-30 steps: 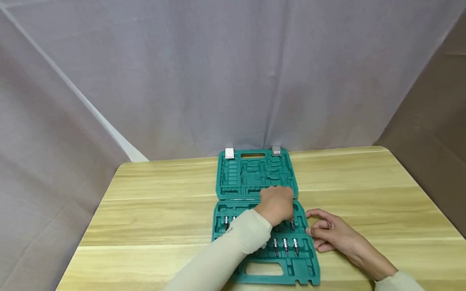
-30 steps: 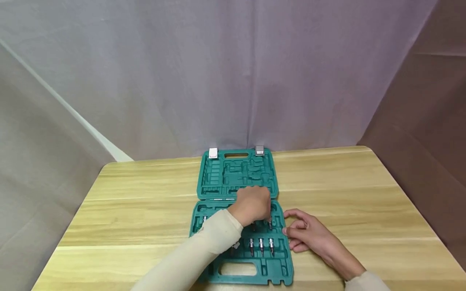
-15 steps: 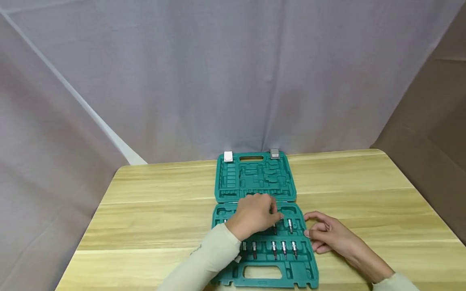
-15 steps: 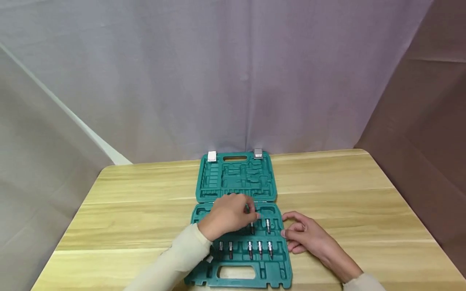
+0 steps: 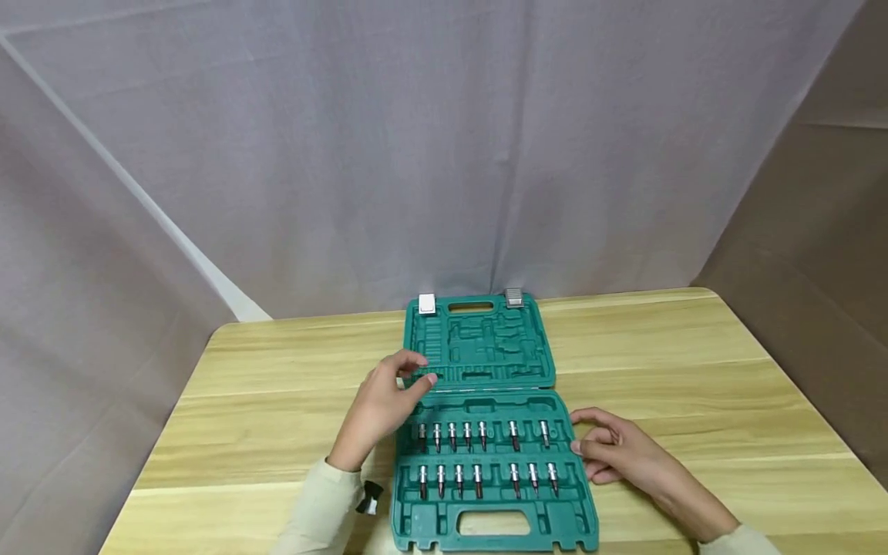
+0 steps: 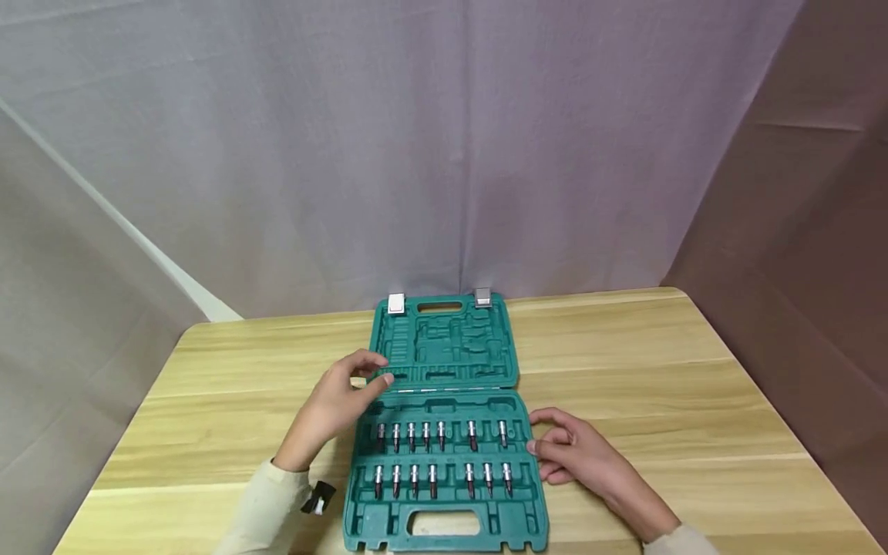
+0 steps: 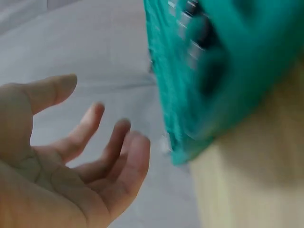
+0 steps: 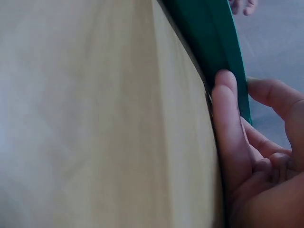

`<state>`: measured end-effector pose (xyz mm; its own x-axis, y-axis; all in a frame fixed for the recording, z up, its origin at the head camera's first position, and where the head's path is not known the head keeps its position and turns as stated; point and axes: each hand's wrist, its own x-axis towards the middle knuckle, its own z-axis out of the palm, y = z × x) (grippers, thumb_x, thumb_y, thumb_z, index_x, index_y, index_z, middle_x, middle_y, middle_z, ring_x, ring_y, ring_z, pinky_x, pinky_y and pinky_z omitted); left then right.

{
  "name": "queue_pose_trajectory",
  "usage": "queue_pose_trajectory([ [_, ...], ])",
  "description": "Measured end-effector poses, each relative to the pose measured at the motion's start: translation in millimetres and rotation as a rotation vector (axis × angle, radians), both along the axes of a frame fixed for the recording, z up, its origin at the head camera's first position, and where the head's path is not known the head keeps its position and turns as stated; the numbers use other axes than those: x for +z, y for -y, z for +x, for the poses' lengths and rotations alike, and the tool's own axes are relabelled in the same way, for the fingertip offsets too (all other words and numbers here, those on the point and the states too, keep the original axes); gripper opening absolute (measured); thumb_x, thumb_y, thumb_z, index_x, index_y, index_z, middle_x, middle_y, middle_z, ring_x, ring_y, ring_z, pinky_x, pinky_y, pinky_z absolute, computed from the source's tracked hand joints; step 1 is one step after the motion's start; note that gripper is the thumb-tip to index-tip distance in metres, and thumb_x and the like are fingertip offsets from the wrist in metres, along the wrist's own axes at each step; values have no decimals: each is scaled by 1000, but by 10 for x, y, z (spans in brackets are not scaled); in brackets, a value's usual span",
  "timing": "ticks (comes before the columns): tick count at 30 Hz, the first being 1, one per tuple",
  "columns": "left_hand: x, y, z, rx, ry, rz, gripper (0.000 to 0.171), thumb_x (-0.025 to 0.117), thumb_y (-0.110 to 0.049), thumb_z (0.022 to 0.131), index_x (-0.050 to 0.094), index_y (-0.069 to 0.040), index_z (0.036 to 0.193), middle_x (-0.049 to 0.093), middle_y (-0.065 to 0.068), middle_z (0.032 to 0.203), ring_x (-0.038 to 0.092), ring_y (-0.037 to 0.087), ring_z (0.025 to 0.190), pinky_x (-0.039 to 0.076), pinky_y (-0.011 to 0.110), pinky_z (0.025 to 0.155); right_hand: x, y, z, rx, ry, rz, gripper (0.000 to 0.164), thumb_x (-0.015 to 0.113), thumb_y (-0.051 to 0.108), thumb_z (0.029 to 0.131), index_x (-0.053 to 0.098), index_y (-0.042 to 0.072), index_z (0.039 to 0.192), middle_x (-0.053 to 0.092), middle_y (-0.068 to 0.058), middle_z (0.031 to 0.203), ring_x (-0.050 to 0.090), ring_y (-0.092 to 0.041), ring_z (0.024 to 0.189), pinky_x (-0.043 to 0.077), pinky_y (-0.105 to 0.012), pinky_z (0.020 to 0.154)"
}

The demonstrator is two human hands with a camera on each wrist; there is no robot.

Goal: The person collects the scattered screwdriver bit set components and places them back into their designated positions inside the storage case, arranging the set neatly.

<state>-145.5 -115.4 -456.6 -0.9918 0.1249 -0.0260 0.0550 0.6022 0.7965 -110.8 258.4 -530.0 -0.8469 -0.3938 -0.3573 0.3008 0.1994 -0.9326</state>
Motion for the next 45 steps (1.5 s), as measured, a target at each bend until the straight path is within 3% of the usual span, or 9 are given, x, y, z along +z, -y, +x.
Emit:
queue_pose_trajectory([
  [4,-137,138,-92,62,64,126,48,69,-29,104,58,-7,145,58,21,145,54,40,135,48,60,107,45,-44,-22,-49,-12,38,53,64,19,107,43,-9,146,67,-5,91,71,-18,71,64,-38,67],
  [9,-257,189,-258,87,117,274,58,68,-26,105,47,-5,155,54,26,149,52,43,139,46,57,112,163,-15,-178,-169,-115,107,46,57,17,110,45,-12,144,70,-9,101,73,-19,79,64,-37,70],
  [12,-304,177,-303,99,128,353,59,66,-23,105,45,-4,157,53,27,150,52,43,139,47,54,111,220,28,-297,-211,-178,165,48,57,18,111,43,-11,147,69,-20,115,72,-17,87,64,-35,74],
  [16,-324,133,-361,103,147,423,61,65,-23,106,41,-6,160,49,26,155,49,42,143,47,52,112,263,40,-441,-205,-257,218,51,55,16,111,39,-12,150,59,-34,134,70,-17,99,63,-33,78],
  [22,-311,79,-504,40,152,425,65,61,-28,108,35,-11,164,36,25,166,36,43,153,33,56,122,326,62,-694,-159,-314,248,55,50,18,112,32,-14,154,54,-35,141,65,-31,117,61,-36,87],
  [28,-344,30,-604,18,171,414,67,58,-26,109,28,-10,167,28,27,168,28,45,156,26,59,125,343,119,-934,-116,-251,268,65,50,24,113,23,-14,158,47,-38,147,62,-41,124,61,-40,90],
  [36,-508,36,-665,22,211,433,70,57,-22,110,21,-1,166,29,24,169,28,39,157,27,55,125,270,196,-1148,-76,-202,305,62,50,20,113,25,-13,160,49,-38,149,68,-30,112,62,-35,82],
  [41,-578,47,-659,13,216,488,67,58,-14,109,24,4,164,41,27,162,40,40,151,33,54,122,204,190,-1178,-86,-161,274,63,52,18,112,25,-10,162,46,-37,152,66,-33,117,62,-33,84],
  [45,-620,57,-661,55,188,444,61,60,-12,108,35,6,160,52,26,154,50,38,143,40,51,118,143,181,-1172,-87,-163,257,63,51,19,113,24,-9,162,42,-38,154,62,-38,123,62,-34,85],
])
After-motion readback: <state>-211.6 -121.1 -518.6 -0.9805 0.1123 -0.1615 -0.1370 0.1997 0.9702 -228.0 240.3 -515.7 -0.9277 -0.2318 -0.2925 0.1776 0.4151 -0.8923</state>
